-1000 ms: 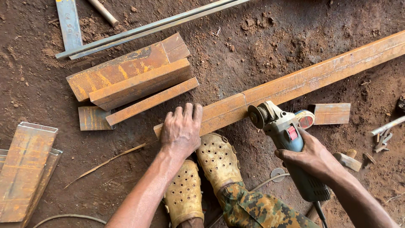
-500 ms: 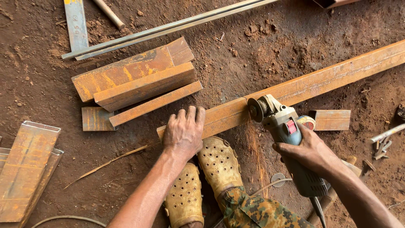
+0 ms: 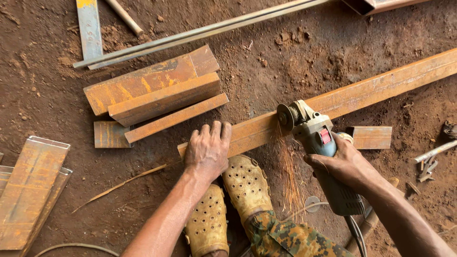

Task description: The person uses an angle grinder to cut a long rusty metal bar into shorter pieces. They hold the bar with one hand and operate the grinder with the other, producing sparks as the blade cuts through the metal. Cut pieces are stacked nearby on the dirt ground.

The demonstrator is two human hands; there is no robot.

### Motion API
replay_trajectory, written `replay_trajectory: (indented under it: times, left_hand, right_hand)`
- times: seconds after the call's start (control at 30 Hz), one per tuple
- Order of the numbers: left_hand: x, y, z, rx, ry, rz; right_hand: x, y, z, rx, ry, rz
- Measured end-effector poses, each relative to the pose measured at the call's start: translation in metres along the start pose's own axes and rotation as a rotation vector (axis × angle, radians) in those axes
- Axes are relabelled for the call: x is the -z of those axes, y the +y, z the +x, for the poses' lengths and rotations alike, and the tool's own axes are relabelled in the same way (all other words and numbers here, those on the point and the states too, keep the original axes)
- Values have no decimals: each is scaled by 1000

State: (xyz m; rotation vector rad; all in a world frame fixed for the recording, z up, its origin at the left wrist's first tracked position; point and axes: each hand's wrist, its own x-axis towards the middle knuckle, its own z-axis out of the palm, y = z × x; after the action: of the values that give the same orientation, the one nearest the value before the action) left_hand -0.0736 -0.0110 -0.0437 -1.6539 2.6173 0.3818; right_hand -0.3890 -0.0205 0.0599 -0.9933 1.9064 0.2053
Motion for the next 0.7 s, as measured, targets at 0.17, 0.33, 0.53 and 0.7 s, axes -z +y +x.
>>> replay_trajectory:
  times: [0.17,0.33,0.53,0.7]
  left_hand:
    - [1,0,0,-5,25,-13]
    - [4,0,2,5,14,-29]
    - [14,2,0,9,88,-55]
    - [22,2,2,19,63,-80]
  right_hand:
    - [-6,21,-7,-97,-80,4]
    - [-16,38,-14,-172,-57,6]
    - [-12,22,-7,-34,-52,78]
    - [-6,11,-5,-57,-20,18]
